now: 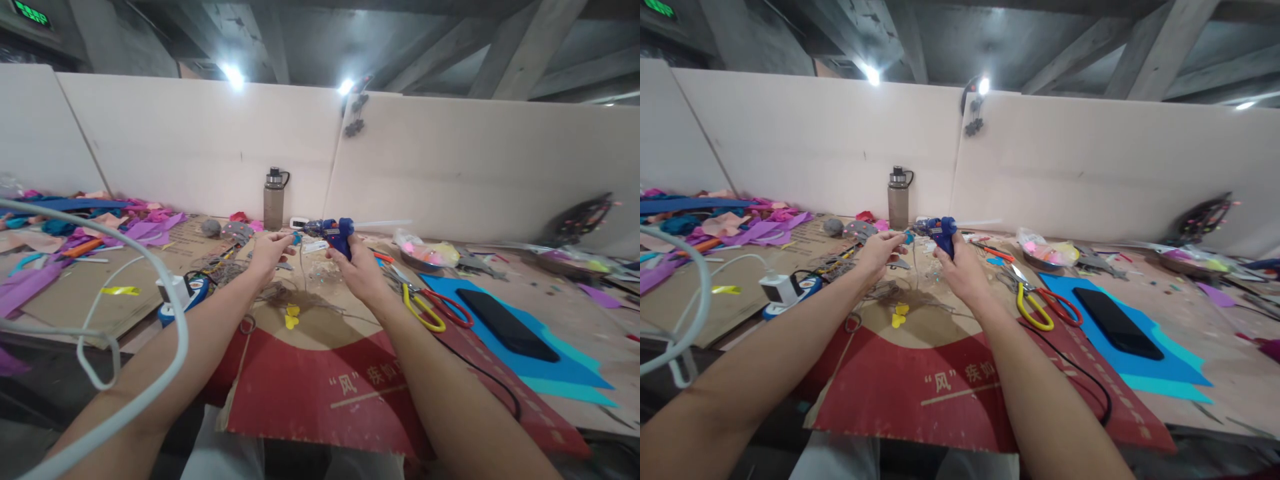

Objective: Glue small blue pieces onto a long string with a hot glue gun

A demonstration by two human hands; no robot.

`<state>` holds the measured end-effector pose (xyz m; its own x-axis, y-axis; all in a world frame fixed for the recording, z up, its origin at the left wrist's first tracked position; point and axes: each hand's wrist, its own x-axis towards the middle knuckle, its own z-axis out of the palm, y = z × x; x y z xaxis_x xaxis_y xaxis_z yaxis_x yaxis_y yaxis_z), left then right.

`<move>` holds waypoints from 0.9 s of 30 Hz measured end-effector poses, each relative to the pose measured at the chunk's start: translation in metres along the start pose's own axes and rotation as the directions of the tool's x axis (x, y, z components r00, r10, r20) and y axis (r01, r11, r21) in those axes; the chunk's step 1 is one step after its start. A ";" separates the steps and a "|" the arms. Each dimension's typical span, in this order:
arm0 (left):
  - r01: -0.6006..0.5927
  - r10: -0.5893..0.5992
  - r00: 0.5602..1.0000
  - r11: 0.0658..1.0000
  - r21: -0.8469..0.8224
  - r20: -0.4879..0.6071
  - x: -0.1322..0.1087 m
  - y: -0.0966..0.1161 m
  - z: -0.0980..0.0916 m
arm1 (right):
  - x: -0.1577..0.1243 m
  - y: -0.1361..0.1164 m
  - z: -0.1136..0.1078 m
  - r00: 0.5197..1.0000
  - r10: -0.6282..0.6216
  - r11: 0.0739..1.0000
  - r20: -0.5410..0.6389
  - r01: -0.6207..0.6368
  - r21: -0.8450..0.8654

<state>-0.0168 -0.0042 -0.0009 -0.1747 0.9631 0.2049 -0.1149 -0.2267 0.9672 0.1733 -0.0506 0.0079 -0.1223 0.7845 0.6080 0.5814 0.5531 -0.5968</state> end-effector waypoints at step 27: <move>-0.031 0.030 0.999 0.999 0.009 0.032 -0.003 0.004 0.003 | 0.000 -0.002 -0.001 0.999 -0.027 0.996 0.020 0.029 -0.079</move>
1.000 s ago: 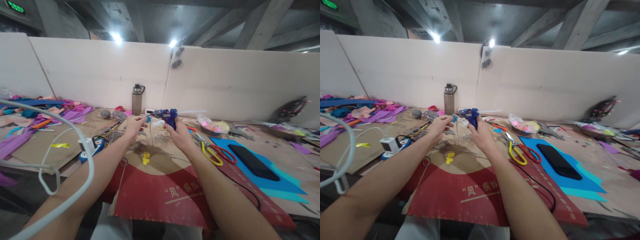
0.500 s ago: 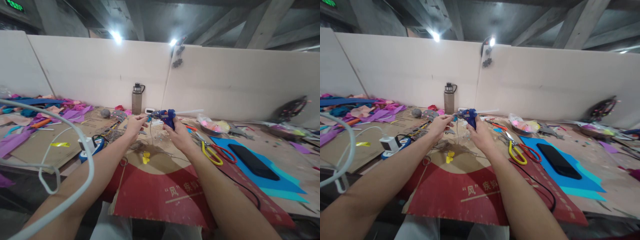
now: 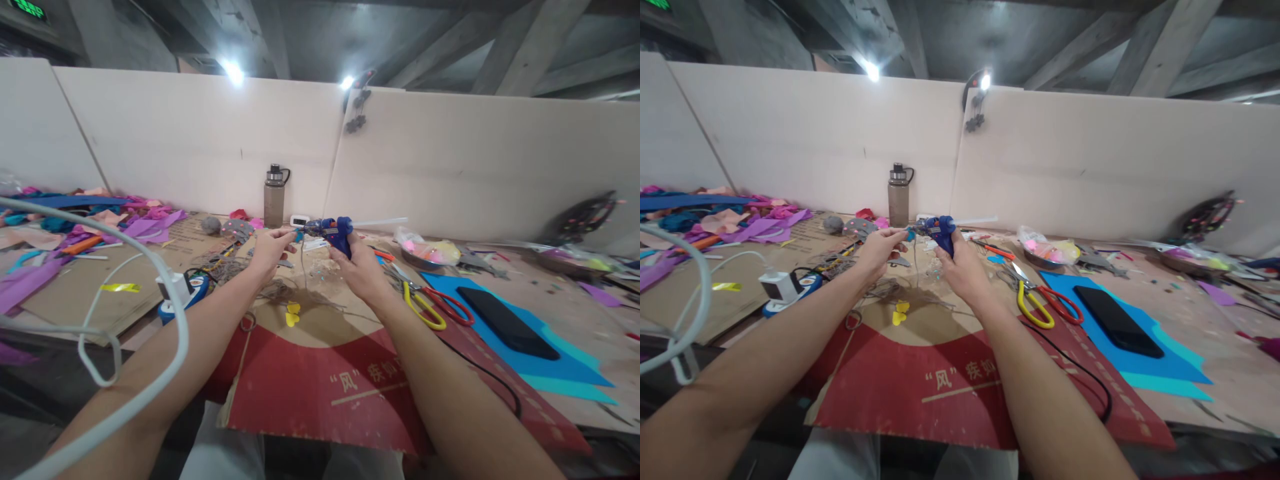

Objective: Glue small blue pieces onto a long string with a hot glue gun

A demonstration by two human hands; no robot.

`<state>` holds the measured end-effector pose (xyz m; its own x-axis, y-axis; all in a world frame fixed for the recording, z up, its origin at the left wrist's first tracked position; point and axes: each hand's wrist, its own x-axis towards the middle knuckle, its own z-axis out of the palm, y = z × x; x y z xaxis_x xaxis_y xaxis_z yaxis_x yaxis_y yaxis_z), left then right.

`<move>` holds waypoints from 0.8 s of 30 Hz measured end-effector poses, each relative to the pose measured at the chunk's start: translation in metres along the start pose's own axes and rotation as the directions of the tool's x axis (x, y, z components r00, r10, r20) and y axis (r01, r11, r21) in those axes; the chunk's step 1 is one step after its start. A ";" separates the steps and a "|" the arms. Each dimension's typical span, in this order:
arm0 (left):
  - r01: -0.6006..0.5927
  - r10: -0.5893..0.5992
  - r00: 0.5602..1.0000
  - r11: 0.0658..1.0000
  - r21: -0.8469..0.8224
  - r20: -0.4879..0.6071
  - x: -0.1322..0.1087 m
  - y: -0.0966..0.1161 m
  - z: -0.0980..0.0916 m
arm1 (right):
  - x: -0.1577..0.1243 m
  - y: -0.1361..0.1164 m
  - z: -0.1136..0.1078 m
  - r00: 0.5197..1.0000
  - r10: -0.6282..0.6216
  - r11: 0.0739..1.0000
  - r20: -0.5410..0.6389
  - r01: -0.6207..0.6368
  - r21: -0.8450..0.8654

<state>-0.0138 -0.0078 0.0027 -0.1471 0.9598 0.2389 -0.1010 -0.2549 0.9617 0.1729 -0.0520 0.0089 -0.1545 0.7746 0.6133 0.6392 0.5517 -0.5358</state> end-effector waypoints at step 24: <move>-0.012 0.012 1.000 1.000 0.020 0.009 0.001 -0.001 0.000 | 0.000 0.002 0.003 1.000 -0.018 0.999 -0.016 0.017 -0.036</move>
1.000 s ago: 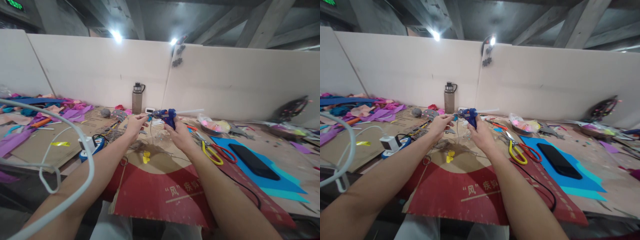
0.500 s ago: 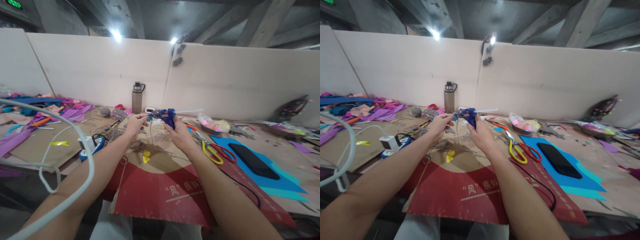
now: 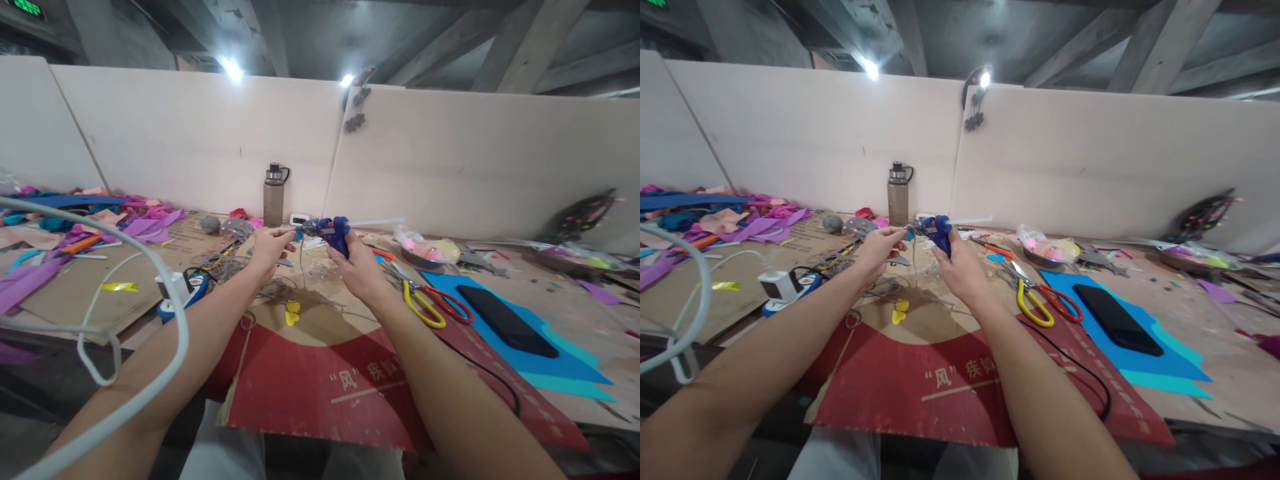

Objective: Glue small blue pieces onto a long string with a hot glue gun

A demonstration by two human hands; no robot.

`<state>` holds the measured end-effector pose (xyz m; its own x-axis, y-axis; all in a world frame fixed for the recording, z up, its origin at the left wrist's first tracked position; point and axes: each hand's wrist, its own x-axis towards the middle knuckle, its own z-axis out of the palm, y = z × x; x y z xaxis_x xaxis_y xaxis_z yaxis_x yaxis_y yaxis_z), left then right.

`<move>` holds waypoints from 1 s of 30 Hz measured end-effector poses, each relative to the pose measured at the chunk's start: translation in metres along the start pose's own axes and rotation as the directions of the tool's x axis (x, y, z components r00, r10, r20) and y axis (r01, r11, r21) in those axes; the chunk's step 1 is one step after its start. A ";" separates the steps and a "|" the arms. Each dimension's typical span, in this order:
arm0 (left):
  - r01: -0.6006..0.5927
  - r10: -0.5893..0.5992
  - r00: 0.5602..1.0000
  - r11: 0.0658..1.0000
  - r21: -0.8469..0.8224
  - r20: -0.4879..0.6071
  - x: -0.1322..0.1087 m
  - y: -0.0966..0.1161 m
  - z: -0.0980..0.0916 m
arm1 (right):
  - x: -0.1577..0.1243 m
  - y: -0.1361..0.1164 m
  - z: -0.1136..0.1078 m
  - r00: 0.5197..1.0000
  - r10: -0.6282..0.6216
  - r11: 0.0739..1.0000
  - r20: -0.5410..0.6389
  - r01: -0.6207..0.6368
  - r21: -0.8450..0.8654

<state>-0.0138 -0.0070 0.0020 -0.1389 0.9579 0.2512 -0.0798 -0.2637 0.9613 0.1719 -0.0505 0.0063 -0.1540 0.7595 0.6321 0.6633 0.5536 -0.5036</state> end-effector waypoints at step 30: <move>-0.115 0.117 0.993 0.991 0.067 -0.025 0.000 0.001 -0.001 | -0.003 -0.006 -0.002 1.000 -0.011 0.985 0.017 0.014 -0.170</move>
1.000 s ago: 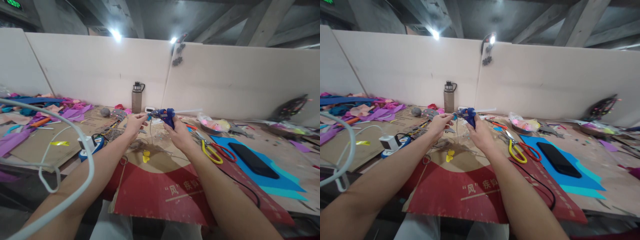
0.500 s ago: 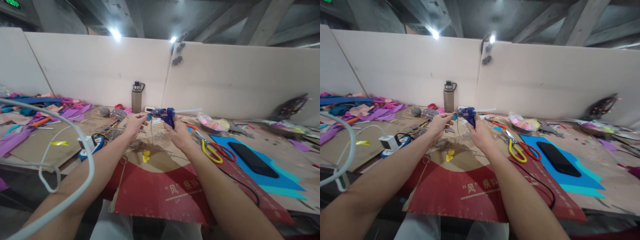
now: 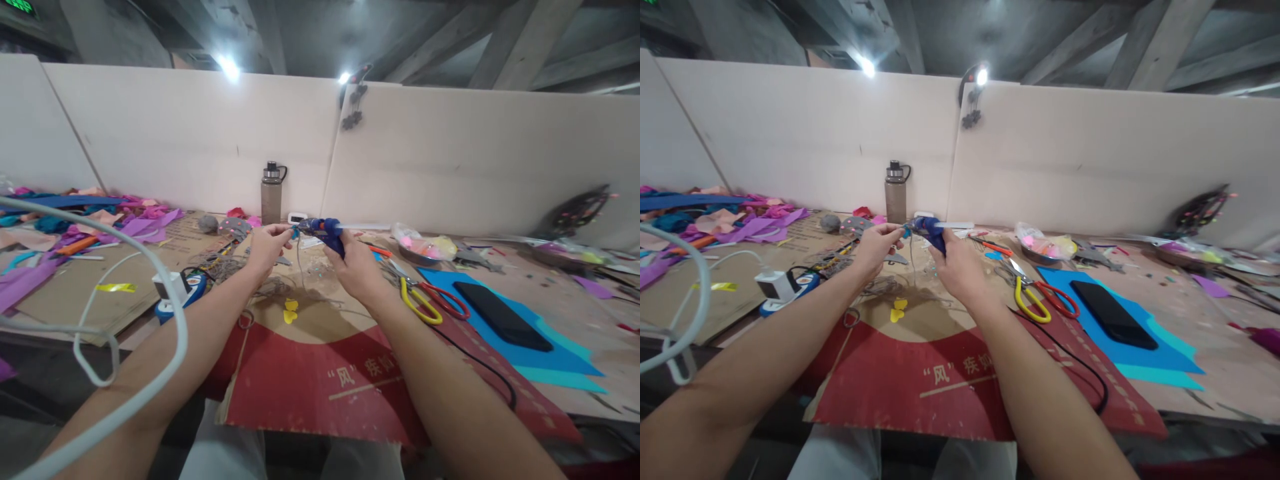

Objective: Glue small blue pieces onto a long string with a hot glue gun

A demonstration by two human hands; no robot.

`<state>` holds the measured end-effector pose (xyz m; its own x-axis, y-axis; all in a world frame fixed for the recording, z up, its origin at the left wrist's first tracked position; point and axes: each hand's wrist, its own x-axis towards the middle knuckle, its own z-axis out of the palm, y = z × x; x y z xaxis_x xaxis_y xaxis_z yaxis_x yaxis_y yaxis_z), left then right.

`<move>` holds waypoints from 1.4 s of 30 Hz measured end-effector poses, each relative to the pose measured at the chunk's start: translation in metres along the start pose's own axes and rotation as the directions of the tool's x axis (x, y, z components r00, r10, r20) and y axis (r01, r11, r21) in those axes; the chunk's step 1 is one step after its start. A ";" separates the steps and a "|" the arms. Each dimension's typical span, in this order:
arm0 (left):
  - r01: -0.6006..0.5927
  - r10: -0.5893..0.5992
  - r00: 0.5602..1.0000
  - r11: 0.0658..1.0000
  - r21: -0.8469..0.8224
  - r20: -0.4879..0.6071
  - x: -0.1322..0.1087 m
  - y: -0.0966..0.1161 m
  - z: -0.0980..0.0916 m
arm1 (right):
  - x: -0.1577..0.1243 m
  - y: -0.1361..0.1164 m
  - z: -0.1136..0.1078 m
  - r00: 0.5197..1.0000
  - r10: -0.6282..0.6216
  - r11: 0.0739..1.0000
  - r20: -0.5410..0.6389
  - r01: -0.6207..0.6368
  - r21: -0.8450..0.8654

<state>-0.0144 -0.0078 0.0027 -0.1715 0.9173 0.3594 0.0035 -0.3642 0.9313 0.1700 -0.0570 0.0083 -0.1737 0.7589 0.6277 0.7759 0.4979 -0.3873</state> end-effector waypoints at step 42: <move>-0.104 0.108 0.974 0.994 -0.031 0.197 -0.025 0.007 0.023 | 0.004 0.003 0.023 0.975 0.159 0.870 -0.155 -0.064 0.489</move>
<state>0.0122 -0.0294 0.0012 0.0277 0.8861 0.4627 -0.0089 -0.4626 0.8865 0.1576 -0.0427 -0.0054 0.0479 0.7539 0.6553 0.3900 0.5898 -0.7071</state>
